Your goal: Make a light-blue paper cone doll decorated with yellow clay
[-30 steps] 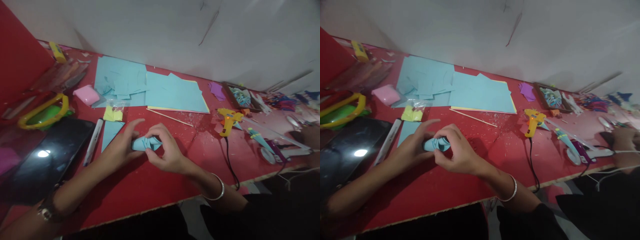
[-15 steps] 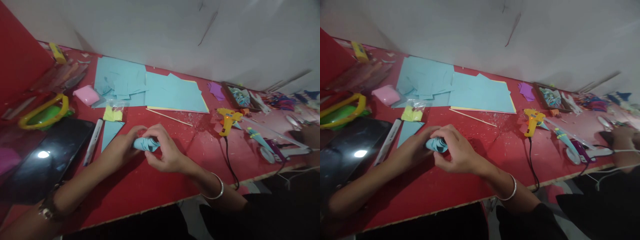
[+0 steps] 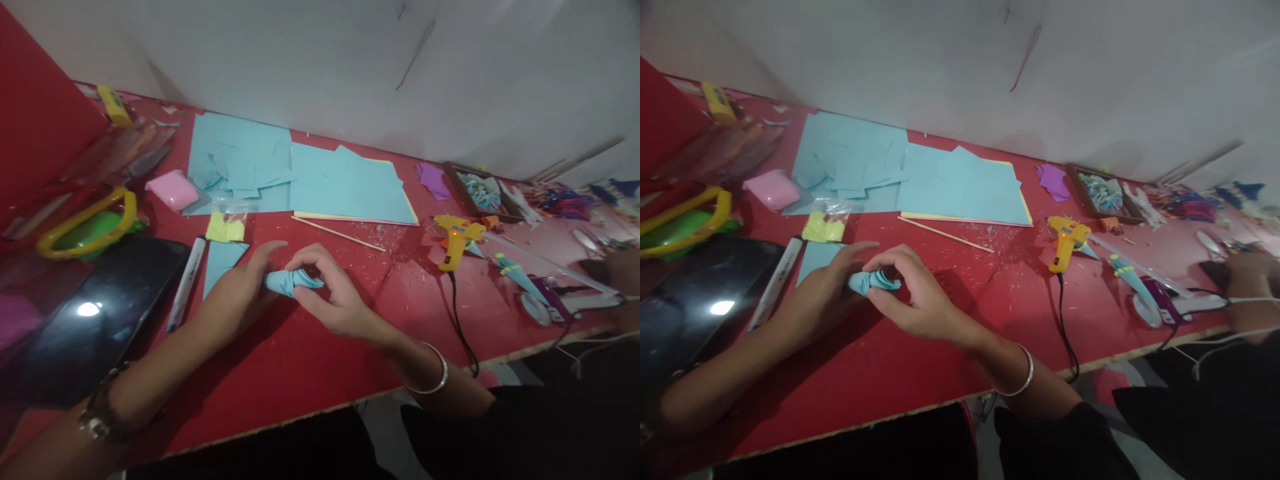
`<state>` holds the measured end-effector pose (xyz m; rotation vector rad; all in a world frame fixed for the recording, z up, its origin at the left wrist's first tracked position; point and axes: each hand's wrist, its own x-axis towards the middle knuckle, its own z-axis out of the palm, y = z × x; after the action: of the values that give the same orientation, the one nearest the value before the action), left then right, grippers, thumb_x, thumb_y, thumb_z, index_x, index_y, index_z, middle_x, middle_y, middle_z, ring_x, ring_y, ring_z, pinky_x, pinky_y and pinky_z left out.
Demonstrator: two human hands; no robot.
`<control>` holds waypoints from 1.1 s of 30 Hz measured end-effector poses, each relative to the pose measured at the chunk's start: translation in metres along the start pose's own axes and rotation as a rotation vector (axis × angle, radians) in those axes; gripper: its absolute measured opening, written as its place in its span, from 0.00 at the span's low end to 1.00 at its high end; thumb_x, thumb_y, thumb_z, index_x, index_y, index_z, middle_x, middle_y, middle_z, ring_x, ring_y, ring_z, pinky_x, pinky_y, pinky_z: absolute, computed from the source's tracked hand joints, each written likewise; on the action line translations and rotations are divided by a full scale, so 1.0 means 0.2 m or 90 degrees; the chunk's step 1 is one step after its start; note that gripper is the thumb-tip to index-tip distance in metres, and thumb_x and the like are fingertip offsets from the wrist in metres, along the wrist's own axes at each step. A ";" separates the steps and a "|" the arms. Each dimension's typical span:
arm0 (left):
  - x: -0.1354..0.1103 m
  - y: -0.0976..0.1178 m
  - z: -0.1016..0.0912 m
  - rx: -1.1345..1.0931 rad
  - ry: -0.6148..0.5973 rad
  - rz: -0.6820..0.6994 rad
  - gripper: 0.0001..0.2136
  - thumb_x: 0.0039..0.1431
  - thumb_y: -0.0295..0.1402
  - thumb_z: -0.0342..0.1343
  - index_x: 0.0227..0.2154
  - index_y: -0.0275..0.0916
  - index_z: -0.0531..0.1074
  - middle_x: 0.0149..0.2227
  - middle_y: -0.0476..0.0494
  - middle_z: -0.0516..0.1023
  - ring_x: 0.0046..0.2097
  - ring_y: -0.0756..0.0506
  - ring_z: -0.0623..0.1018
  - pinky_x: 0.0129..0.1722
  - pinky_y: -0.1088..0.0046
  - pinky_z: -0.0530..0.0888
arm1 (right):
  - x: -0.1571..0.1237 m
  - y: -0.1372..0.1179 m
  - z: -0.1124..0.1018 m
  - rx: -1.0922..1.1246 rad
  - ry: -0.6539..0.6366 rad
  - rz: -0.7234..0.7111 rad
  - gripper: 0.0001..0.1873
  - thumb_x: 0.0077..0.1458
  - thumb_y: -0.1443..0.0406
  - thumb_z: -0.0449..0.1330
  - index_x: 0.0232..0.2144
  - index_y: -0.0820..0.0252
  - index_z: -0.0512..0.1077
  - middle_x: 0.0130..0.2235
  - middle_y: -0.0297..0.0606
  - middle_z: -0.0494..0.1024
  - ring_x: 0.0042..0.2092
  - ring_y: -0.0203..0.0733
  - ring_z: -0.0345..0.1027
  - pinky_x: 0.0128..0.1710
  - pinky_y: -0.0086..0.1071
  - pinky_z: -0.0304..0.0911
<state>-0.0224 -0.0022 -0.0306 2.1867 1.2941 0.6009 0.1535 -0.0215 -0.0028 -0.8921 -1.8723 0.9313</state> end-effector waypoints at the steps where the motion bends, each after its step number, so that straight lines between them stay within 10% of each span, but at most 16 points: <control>1: 0.00 0.00 0.00 0.022 0.003 -0.005 0.23 0.54 0.31 0.48 0.53 0.40 0.54 0.31 0.46 0.75 0.28 0.45 0.75 0.24 0.74 0.66 | 0.00 0.00 0.00 0.008 0.002 0.005 0.08 0.55 0.67 0.51 0.39 0.57 0.61 0.39 0.37 0.64 0.39 0.36 0.60 0.39 0.33 0.62; 23: 0.00 0.02 -0.03 0.102 0.008 0.035 0.23 0.53 0.32 0.48 0.54 0.37 0.55 0.39 0.38 0.76 0.34 0.42 0.76 0.29 0.69 0.70 | 0.01 0.00 0.00 0.037 -0.010 0.049 0.09 0.52 0.70 0.51 0.38 0.57 0.62 0.38 0.36 0.65 0.39 0.36 0.63 0.40 0.34 0.65; 33: 0.03 0.03 -0.02 -0.125 -0.131 0.159 0.04 0.51 0.28 0.48 0.30 0.39 0.67 0.34 0.46 0.74 0.36 0.46 0.72 0.36 0.68 0.70 | -0.01 -0.01 0.01 -0.030 -0.093 -0.091 0.20 0.49 0.63 0.61 0.45 0.53 0.62 0.43 0.38 0.64 0.47 0.39 0.60 0.47 0.37 0.64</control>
<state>-0.0190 0.0019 -0.0228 2.1939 0.8283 0.5552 0.1519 -0.0244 -0.0031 -0.7239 -2.0602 0.8882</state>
